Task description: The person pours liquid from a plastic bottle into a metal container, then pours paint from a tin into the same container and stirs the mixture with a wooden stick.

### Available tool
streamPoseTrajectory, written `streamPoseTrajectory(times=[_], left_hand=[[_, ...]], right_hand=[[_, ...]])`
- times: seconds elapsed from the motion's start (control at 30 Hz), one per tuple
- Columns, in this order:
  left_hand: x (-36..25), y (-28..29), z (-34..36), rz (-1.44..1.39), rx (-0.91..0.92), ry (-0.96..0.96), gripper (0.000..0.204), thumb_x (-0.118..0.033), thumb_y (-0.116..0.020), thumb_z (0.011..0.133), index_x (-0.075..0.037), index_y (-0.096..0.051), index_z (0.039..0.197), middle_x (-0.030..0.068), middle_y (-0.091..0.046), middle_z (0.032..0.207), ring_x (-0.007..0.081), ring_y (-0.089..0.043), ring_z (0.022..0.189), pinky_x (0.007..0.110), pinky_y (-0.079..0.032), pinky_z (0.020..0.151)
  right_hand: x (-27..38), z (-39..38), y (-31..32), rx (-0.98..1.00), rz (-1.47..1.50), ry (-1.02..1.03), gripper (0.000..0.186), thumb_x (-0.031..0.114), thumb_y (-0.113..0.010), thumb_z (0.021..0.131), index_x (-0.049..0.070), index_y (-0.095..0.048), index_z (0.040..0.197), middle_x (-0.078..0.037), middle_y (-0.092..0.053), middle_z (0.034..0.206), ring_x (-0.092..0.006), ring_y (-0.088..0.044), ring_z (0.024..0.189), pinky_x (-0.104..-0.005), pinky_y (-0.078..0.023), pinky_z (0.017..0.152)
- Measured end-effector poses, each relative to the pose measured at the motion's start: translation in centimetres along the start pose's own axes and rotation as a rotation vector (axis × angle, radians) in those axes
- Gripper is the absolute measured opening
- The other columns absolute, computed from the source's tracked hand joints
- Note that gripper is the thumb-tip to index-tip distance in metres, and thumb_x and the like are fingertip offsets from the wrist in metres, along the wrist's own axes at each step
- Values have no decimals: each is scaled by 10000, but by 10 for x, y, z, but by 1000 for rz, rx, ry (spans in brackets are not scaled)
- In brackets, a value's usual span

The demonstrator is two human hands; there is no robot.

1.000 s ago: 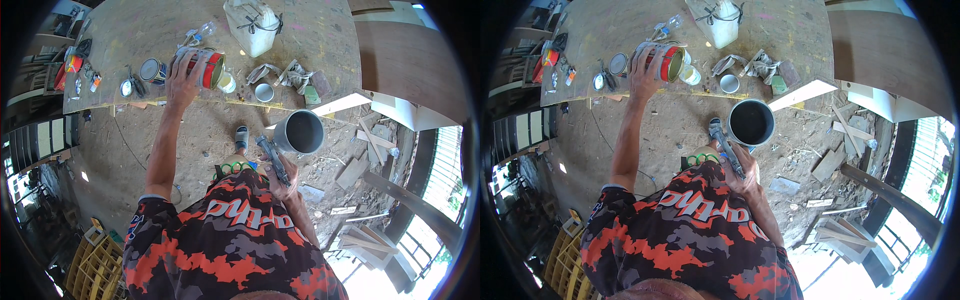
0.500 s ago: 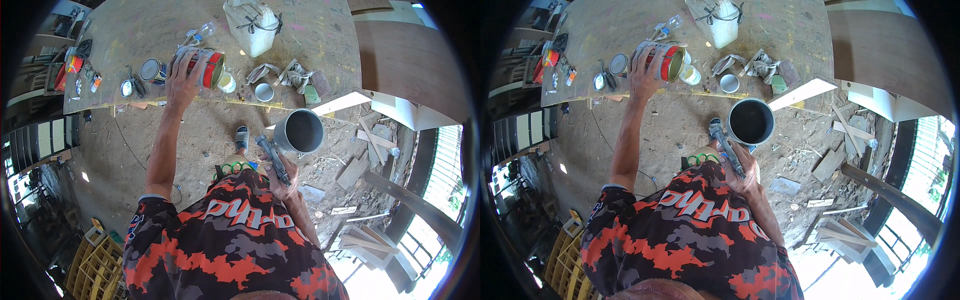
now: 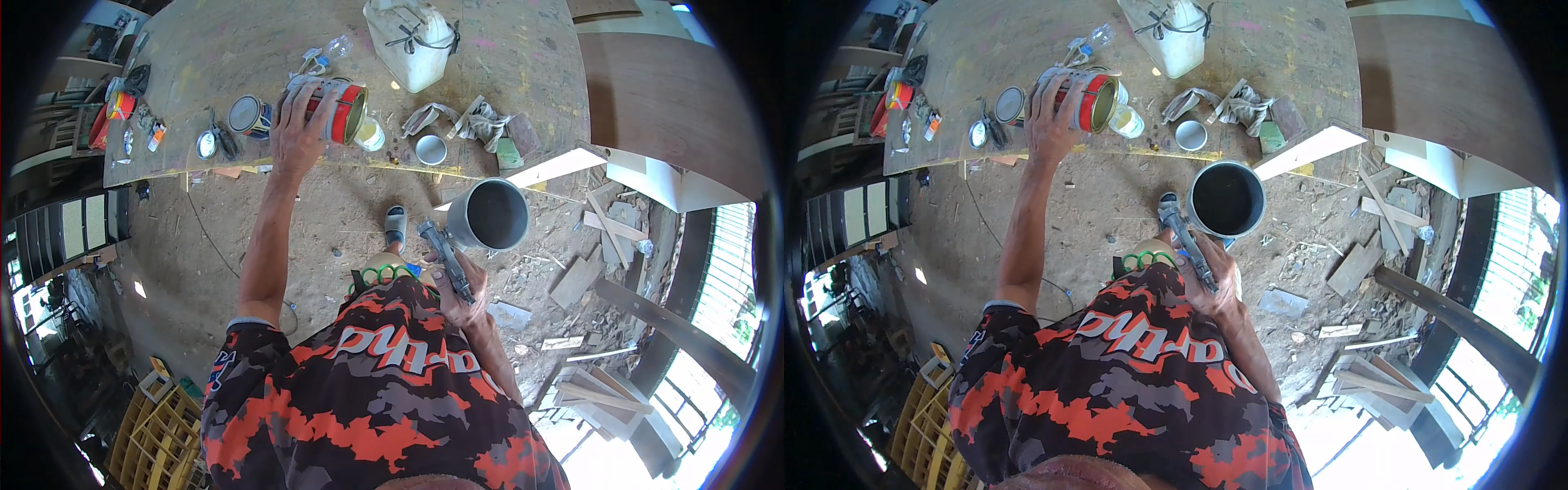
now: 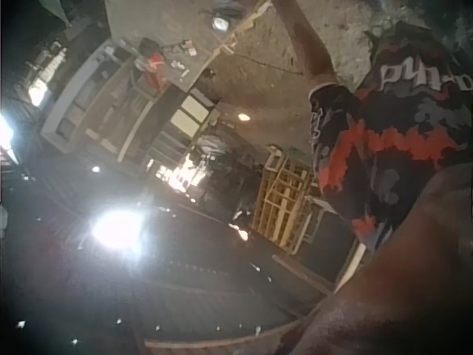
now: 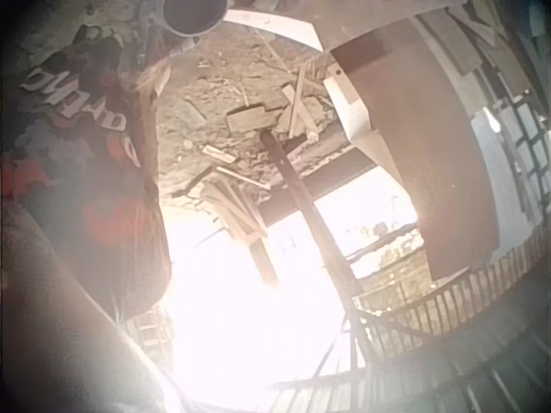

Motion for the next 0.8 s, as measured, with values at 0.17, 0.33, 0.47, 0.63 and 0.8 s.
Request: streamPoseTrajectory(times=[0.17,0.33,0.47,0.63,0.8], left_hand=[[-1,1,1,-12,-5,2,885,-49,-904,686,-251,-664,1513,83,-626,1499,334,-591,1416,557,-462,1239],[-2,2,1,-23,-15,15,891,-46,-904,688,-251,-664,1521,82,-625,1499,335,-593,1413,554,-461,1240],[1,-2,-3,2,4,31,904,-53,-918,685,-256,-664,1529,79,-620,1507,335,-588,1416,549,-461,1240],[2,-1,-5,-40,-1,70,948,-101,-974,646,-245,-662,1530,80,-610,1521,336,-578,1428,548,-455,1241],[5,-6,-11,-54,15,114,1022,-132,-1024,590,-188,-632,1533,113,-591,1537,372,-546,1456,565,-416,1247]], right_hand=[[-1,-1,0,5,8,-20,255,107,-756,1003,-50,-730,1202,-225,-782,1151,-431,-764,1046,-451,-573,967],[-1,-1,-1,7,0,-12,252,106,-757,1004,-52,-729,1198,-226,-782,1152,-431,-763,1052,-454,-576,969],[-1,-2,-2,1,-2,10,260,102,-755,1002,-53,-729,1208,-230,-781,1160,-430,-761,1065,-456,-577,971],[-4,-3,-2,-3,3,-15,269,99,-754,999,-56,-731,1217,-231,-783,1164,-432,-761,1060,-458,-579,971],[-3,-3,-3,-4,24,2,290,81,-759,989,-59,-731,1242,-234,-787,1167,-437,-766,1077,-458,-584,974]])
Point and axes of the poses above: each hand's wrist, its own z-axis towards the middle knuckle, its own y-axis out of the back of the hand, x = y × z, the point moved 8 cm from there along z, towards the middle knuckle
